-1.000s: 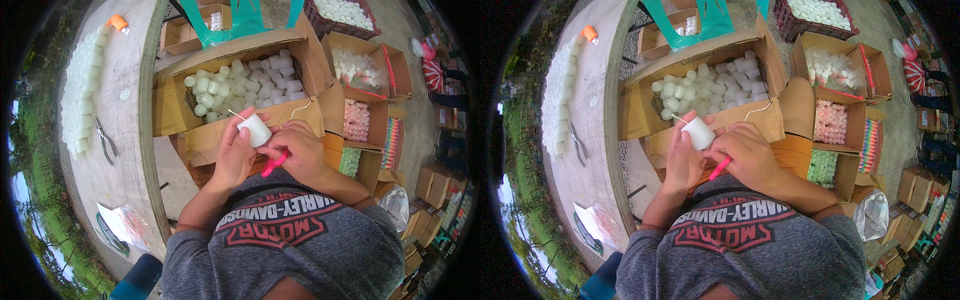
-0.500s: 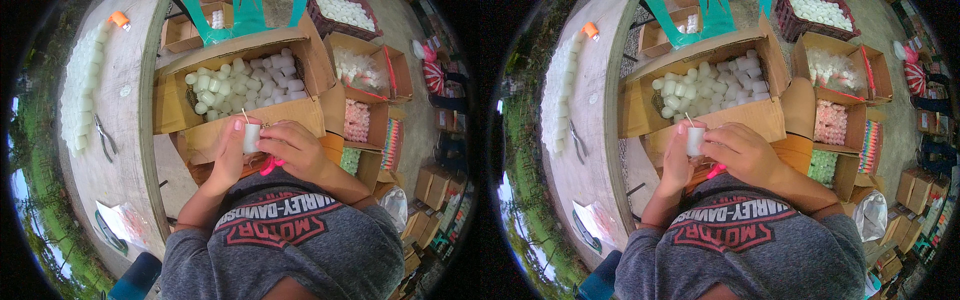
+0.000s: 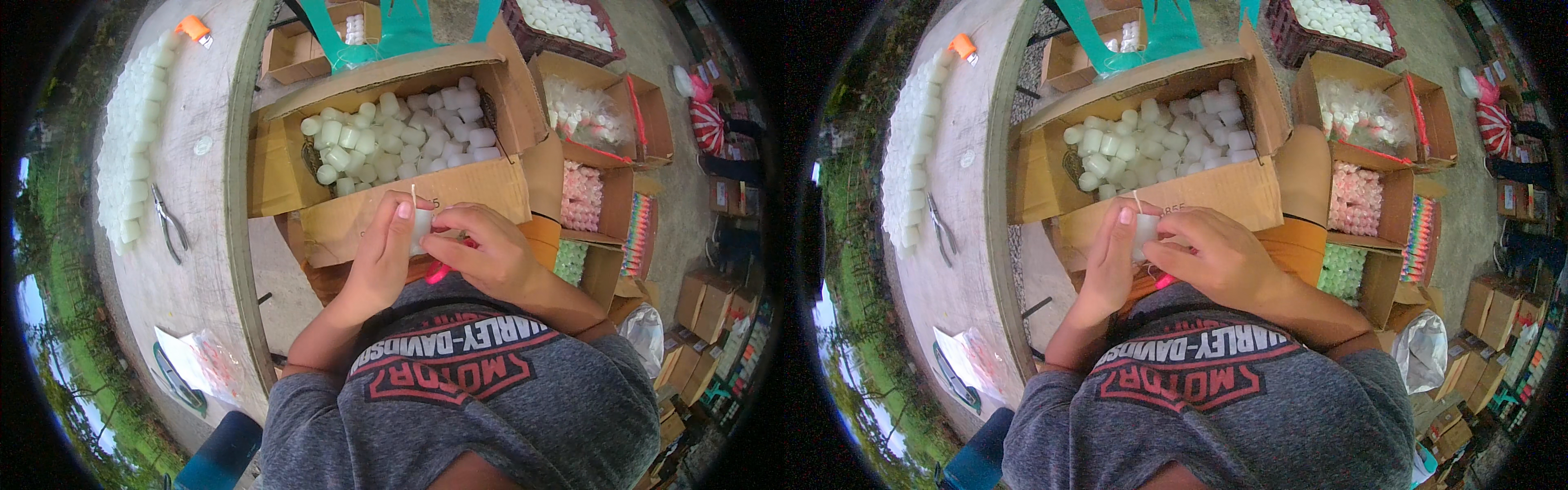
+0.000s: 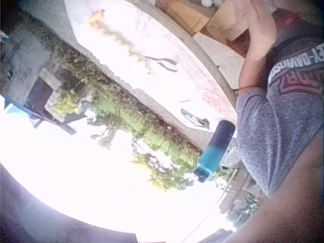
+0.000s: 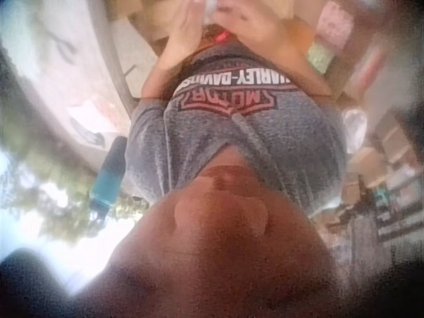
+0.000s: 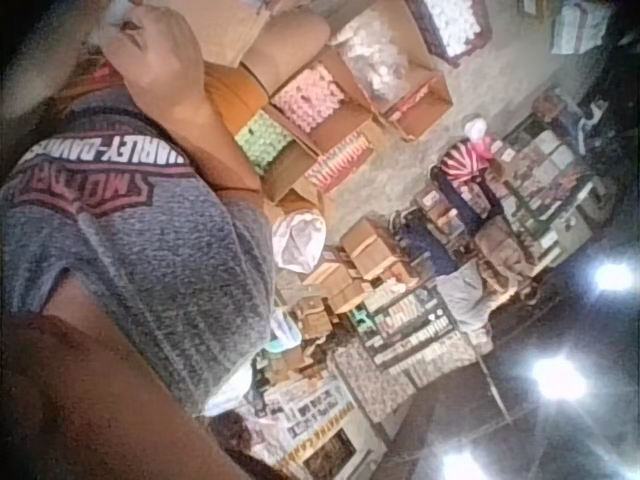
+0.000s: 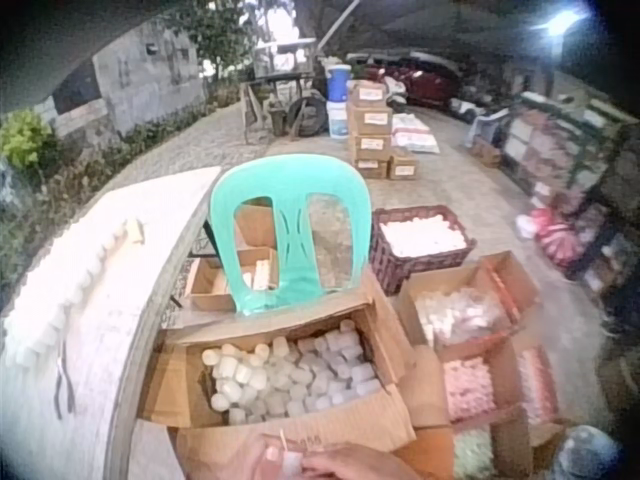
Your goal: The person repeatedly picks up white cylindrical objects from a cardboard box, inserts a wick into each one, and uses pink scissors to trim the wick. The person handles the objects one at a time and places the finished items back into the box.
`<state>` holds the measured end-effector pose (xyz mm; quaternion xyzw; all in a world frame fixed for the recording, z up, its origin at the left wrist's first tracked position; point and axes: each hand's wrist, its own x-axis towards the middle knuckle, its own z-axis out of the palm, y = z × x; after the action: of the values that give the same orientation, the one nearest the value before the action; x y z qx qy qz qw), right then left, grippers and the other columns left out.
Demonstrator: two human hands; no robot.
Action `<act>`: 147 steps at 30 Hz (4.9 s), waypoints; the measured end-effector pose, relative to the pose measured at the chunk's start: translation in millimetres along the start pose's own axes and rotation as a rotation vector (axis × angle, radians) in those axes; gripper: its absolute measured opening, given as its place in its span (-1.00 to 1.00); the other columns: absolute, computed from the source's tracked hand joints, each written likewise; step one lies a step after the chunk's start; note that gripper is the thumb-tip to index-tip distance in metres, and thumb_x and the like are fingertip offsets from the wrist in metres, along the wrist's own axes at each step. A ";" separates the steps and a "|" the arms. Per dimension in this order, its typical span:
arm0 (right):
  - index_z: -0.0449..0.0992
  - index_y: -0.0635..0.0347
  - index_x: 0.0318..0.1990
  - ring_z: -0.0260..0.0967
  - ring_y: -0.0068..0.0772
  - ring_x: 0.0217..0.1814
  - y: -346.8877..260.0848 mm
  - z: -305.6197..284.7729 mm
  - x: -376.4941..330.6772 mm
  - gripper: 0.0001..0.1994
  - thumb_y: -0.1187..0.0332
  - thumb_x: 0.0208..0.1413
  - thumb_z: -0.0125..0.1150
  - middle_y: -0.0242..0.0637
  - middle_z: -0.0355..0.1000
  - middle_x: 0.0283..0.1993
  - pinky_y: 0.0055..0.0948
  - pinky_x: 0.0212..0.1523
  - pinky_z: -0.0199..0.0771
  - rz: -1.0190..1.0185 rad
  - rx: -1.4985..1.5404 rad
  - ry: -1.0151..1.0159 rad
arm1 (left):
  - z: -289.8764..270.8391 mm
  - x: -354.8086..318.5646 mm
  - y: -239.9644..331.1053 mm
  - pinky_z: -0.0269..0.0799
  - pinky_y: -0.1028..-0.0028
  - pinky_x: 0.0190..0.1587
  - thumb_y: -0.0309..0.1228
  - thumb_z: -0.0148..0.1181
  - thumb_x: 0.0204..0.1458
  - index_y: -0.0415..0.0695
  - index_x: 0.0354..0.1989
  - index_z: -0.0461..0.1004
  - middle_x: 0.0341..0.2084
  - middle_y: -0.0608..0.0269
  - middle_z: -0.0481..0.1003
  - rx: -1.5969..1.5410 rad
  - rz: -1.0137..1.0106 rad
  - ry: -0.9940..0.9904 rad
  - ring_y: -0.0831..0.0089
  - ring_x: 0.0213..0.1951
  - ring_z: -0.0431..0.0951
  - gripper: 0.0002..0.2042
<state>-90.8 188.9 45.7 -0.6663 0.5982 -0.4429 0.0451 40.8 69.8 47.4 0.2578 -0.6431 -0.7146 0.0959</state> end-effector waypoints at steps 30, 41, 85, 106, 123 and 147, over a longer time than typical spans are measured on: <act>0.53 0.17 -0.22 0.39 -0.17 -0.20 3.0 -5.4 4.6 -0.66 0.58 -0.28 0.27 -0.18 0.42 -0.11 -0.35 -0.23 0.42 0.030 -0.041 0.151 | 3.0 -2.8 6.2 0.28 0.55 -0.31 -0.25 -0.26 0.27 -0.19 -0.20 0.32 -0.43 0.25 0.37 0.019 -0.011 -0.100 0.55 -0.39 0.36 -0.72; 0.57 0.16 -0.32 0.40 -0.31 -0.35 8.8 -23.9 2.8 -0.81 0.49 -0.18 0.35 -0.28 0.45 -0.37 -0.45 -0.39 0.40 0.215 0.179 0.098 | -4.5 0.6 2.8 0.31 0.49 -0.32 -0.34 -0.09 0.20 -0.18 -0.24 0.33 -0.40 0.22 0.39 0.274 0.108 -0.289 0.48 -0.37 0.39 -0.84; 0.45 0.21 -0.33 0.39 -0.25 -0.34 7.2 7.2 0.4 -0.75 0.55 -0.25 0.32 -0.26 0.41 -0.29 -0.43 -0.37 0.42 -0.017 -0.009 0.130 | -15.6 6.7 -13.7 0.29 0.66 -0.40 -0.45 0.10 0.09 -0.13 -0.34 0.36 -0.40 0.36 0.42 -0.650 -0.285 -0.235 0.61 -0.40 0.42 -0.94; 0.51 0.29 -0.27 0.48 -0.32 -0.29 -3.4 6.8 -6.7 -0.81 0.53 -0.09 0.32 -0.17 0.49 -0.26 -0.48 -0.31 0.50 0.317 0.252 0.242 | -5.0 -2.0 -10.1 0.32 0.60 -0.45 -0.43 0.24 -0.01 -0.17 -0.33 0.49 -0.41 0.26 0.45 -0.332 -0.042 0.006 0.51 -0.42 0.45 -0.88; 0.47 0.24 -0.29 0.50 -0.35 -0.35 -10.5 -2.1 -0.9 -0.80 0.57 -0.13 0.29 -0.20 0.49 -0.30 -0.51 -0.37 0.53 0.313 0.132 0.288 | -9.3 -4.0 -6.5 0.19 0.59 -0.21 -0.59 0.21 -0.03 -0.20 -0.41 0.47 -0.40 0.30 0.36 -0.195 0.102 -0.015 0.55 -0.30 0.33 -0.95; 0.49 0.26 -0.29 0.41 -0.56 -0.42 -12.4 -3.6 9.5 -0.88 0.54 -0.01 0.25 -0.30 0.47 -0.44 -0.56 -0.40 0.43 0.909 0.968 0.189 | -12.3 -5.9 -12.6 0.40 0.51 -0.25 -0.63 0.21 -0.09 -0.19 -0.05 0.31 -0.20 0.21 0.34 -0.234 0.218 0.147 0.52 -0.29 0.43 -0.62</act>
<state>-84.7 186.1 60.2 -0.2110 0.5547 -0.6545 0.4684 54.3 63.9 36.1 0.2253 -0.5711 -0.7490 0.2490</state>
